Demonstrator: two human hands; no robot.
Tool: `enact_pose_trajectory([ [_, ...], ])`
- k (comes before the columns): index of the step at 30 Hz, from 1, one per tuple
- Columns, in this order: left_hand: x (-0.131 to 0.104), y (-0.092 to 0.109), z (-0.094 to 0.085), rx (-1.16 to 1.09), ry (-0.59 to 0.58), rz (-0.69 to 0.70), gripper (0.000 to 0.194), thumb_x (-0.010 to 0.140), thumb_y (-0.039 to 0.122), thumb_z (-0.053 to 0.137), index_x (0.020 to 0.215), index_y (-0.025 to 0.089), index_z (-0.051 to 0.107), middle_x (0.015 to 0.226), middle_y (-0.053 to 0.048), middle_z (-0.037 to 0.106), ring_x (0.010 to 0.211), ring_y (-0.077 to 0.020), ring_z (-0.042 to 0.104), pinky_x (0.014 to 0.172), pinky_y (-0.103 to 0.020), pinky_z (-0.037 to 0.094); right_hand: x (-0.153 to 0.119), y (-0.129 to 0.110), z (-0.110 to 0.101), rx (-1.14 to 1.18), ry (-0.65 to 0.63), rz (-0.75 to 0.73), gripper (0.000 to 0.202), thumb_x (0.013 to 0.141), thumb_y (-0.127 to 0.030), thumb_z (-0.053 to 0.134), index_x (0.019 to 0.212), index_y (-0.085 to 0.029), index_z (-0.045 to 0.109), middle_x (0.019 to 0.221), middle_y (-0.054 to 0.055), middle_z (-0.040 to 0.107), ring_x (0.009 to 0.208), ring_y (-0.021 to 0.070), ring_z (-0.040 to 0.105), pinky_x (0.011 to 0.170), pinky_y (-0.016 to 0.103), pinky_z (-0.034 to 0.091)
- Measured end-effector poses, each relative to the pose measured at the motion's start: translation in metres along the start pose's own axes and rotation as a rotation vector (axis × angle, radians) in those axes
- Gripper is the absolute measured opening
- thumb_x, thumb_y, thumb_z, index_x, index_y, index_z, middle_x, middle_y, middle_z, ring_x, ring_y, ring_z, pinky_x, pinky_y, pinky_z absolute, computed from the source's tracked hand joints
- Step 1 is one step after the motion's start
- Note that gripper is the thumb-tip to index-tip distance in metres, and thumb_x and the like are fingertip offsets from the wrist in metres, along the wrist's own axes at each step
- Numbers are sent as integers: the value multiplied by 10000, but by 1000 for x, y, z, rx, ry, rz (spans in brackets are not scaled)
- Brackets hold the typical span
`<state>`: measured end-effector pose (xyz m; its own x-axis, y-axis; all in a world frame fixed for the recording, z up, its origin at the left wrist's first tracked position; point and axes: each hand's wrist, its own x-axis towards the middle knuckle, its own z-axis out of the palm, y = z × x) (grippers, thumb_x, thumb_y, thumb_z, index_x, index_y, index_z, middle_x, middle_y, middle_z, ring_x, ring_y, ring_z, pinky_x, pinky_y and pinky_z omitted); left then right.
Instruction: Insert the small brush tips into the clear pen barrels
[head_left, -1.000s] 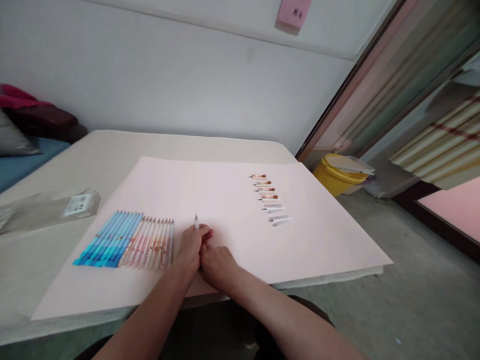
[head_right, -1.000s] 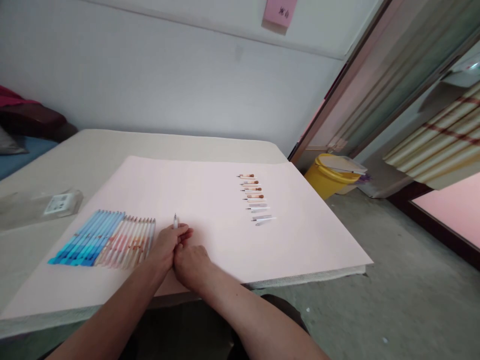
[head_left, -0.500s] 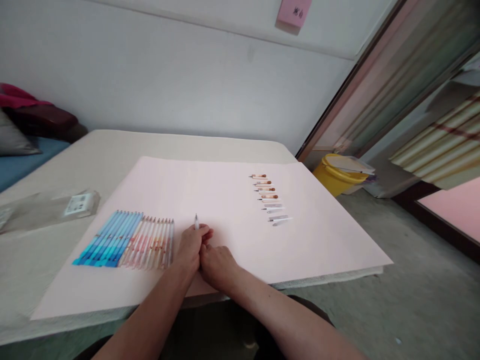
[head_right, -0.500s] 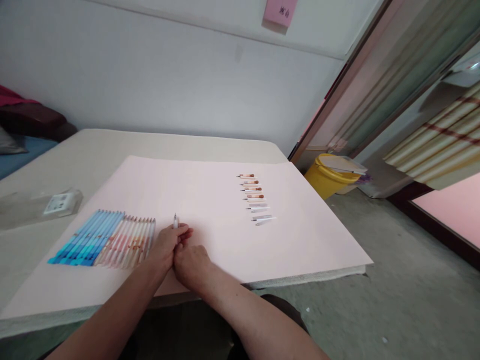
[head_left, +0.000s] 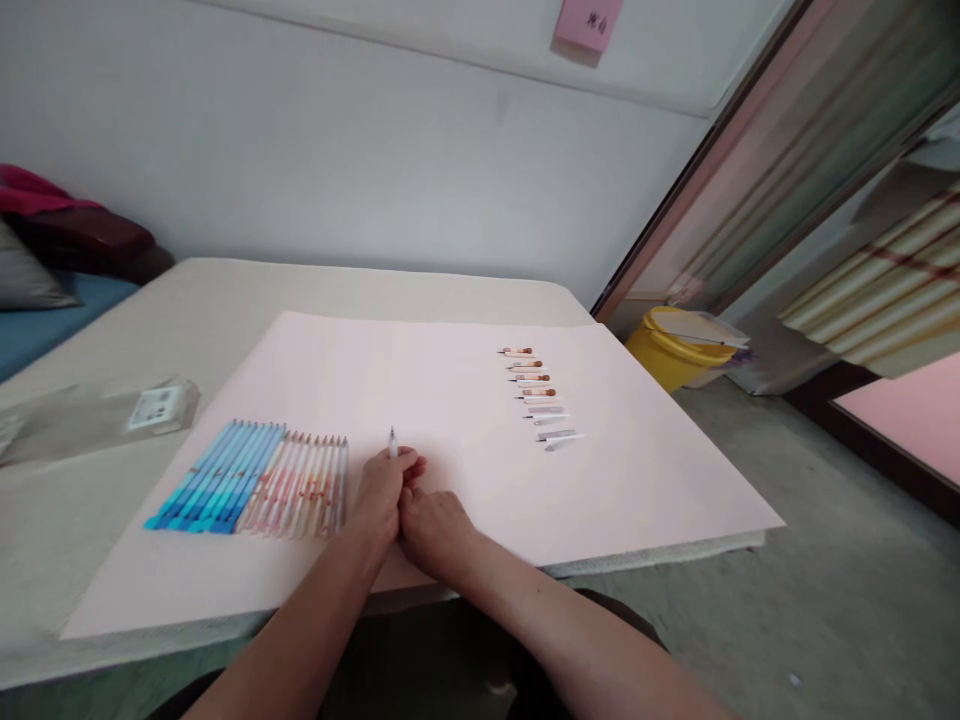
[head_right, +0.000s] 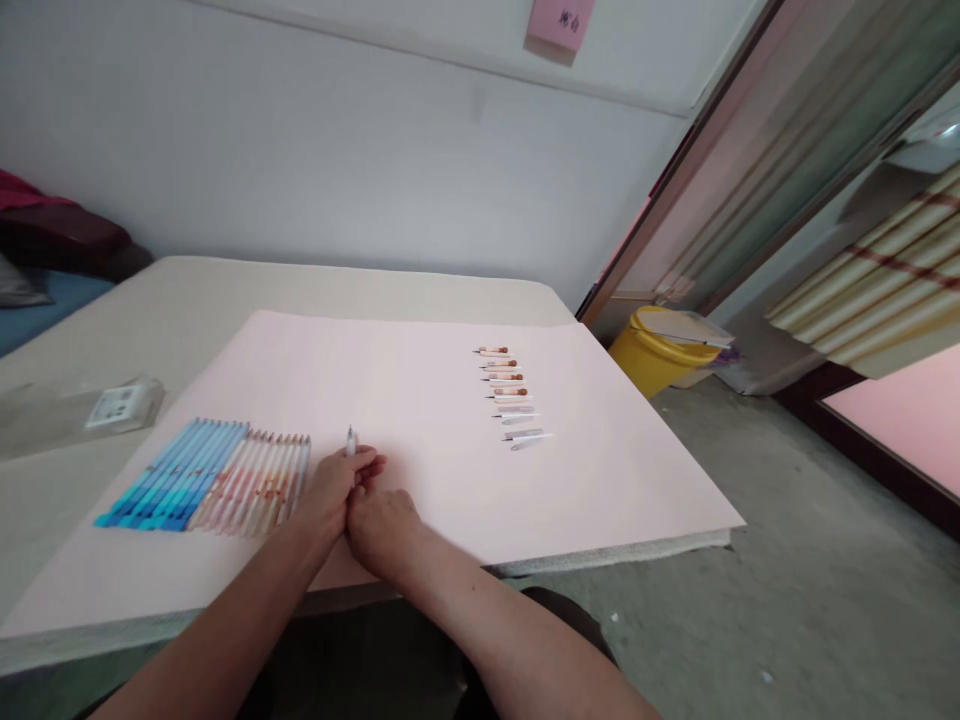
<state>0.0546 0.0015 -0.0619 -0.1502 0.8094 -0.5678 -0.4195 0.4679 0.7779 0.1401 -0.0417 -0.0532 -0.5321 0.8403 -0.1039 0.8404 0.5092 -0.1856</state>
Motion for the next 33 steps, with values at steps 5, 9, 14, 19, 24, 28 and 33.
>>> enact_pose_trajectory([
  [5, -1, 0, 0, 1, -10, -2, 168, 629, 144, 638, 780, 140, 564, 706, -69, 654, 603, -125, 605, 535, -222, 385, 0, 1, 1, 8, 25, -11, 210, 814, -174, 421, 976, -89, 522, 833, 142, 626, 716, 262, 633, 578, 374, 497],
  [9, 0, 0, 0, 12, -3, -2, 152, 637, 135, 628, 776, 137, 566, 701, -67, 654, 597, -120, 604, 546, -222, 392, 0, 1, 2, 6, 28, -11, 203, 822, -177, 411, 973, -92, 519, 844, 144, 628, 709, 256, 633, 577, 372, 497],
  [14, 0, 1, 0, 6, -4, 6, 146, 634, 134, 630, 766, 133, 567, 676, -62, 648, 581, -118, 599, 541, -220, 389, 1, 1, 3, 4, 37, -15, 201, 822, -180, 414, 968, -90, 519, 825, 132, 630, 685, 259, 633, 561, 380, 496],
  [19, -1, 1, 0, 3, 3, -9, 158, 630, 138, 636, 772, 137, 566, 692, -64, 652, 594, -122, 605, 526, -216, 380, 0, 1, 2, 3, 44, -20, 201, 814, -171, 422, 963, -84, 525, 821, 134, 630, 687, 262, 633, 556, 377, 497],
  [24, 0, 1, 0, 15, 6, -6, 154, 635, 140, 632, 774, 133, 569, 684, -63, 650, 588, -118, 604, 539, -216, 385, 0, 1, 2, 5, 41, -19, 204, 821, -177, 419, 969, -84, 525, 813, 137, 627, 701, 262, 634, 563, 377, 497],
  [28, 1, 0, 0, 9, 5, 2, 158, 627, 141, 634, 772, 135, 574, 689, -65, 651, 590, -119, 602, 541, -219, 388, 0, 1, 2, 5, 29, -10, 212, 822, -173, 415, 983, -84, 519, 823, 145, 626, 716, 259, 634, 573, 375, 496],
  [33, 1, 0, 0, 1, -1, -5, 147, 623, 141, 637, 754, 138, 569, 678, -55, 646, 590, -113, 598, 543, -213, 388, 1, 1, 1, 14, 15, -6, 199, 810, -175, 422, 958, -91, 526, 812, 133, 629, 701, 260, 635, 569, 377, 496],
])
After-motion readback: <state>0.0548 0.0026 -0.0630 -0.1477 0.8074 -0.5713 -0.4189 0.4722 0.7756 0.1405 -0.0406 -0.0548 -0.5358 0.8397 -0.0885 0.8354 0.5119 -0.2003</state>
